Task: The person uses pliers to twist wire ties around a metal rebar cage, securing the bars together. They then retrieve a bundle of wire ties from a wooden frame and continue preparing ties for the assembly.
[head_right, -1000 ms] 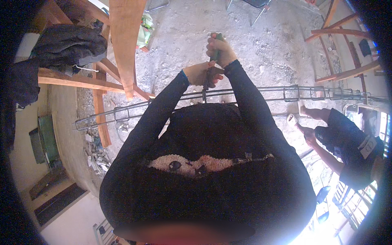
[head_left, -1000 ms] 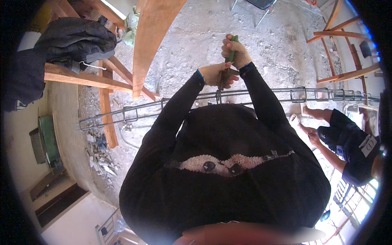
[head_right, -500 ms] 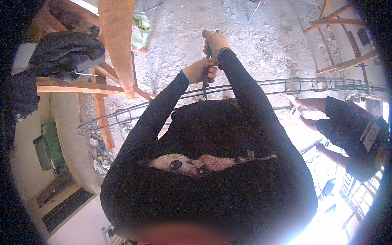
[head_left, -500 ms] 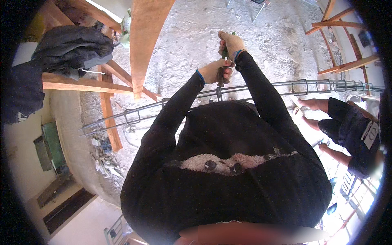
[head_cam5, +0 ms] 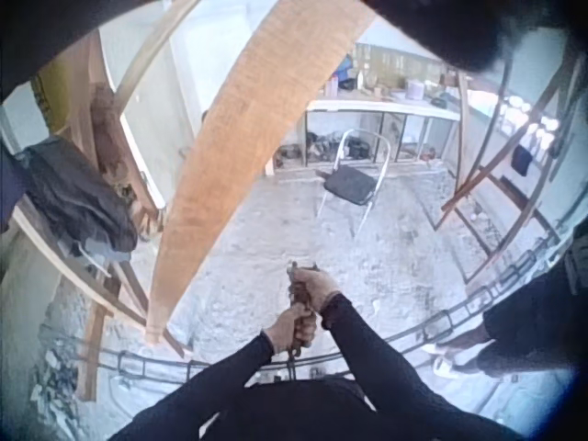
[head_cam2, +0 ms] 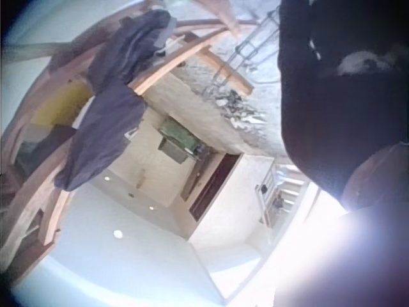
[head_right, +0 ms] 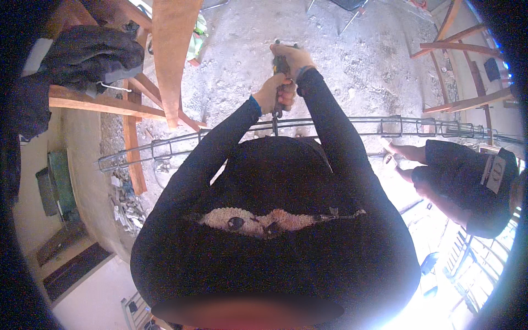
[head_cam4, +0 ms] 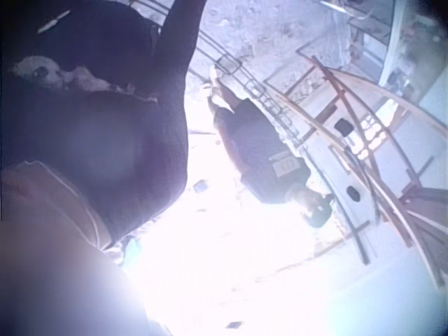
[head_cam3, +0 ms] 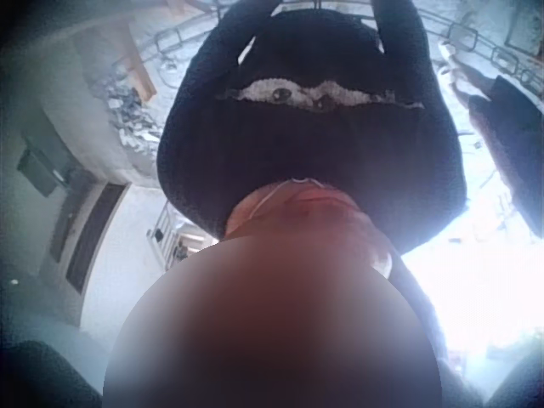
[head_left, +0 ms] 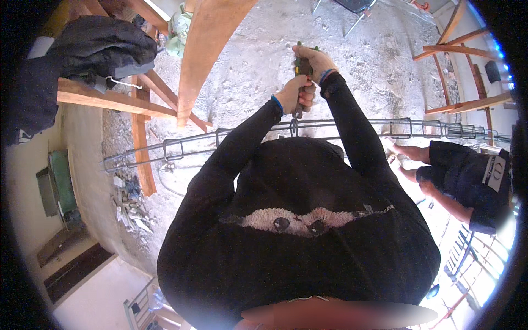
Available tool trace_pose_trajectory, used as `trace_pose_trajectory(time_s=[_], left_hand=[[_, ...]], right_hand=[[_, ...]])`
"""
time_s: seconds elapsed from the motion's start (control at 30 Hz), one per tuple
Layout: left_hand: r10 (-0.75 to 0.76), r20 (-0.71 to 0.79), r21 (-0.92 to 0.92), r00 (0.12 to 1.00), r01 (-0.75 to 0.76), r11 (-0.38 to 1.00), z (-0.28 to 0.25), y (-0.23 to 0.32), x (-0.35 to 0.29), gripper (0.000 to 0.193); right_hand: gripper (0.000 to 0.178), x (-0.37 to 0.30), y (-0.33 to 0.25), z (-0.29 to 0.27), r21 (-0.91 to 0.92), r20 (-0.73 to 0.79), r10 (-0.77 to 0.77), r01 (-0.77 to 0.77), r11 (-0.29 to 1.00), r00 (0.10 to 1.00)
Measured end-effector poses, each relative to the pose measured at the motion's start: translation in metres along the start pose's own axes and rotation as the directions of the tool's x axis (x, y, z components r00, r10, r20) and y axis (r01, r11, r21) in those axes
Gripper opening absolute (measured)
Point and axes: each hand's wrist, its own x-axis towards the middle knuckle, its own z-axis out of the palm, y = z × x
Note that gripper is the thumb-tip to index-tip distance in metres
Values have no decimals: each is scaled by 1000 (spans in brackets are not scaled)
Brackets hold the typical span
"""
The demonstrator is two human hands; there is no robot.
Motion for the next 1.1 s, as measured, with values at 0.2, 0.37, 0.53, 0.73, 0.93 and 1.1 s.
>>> trace_pose_trajectory(time_s=[0.2,0.37,0.53,0.73,0.93,1.1], left_hand=[[420,-111,822,901,-154,548,-4,-18,2,30],[259,365,927,894,-324,-189,-32,4,1,21],[31,-163,422,986,41,906,-26,9,-1,50],[302,-418,310,857,-178,934,-32,-8,9,58],[685,38,994,728,44,-102,-24,11,26,71],[652,-285,675,702,-336,657,6,39,22,61]], right_hand=[[64,-11,-2,31,-516,-534,-223,-105,850,816],[58,24,11,2,-572,-308,-166,-43,819,937],[24,36,38,-18,-116,4,-88,87,989,996],[40,14,21,-5,-339,-355,-222,97,936,908],[60,6,8,16,-504,-368,-288,71,861,884],[41,15,21,15,-454,-496,-331,85,887,802]])
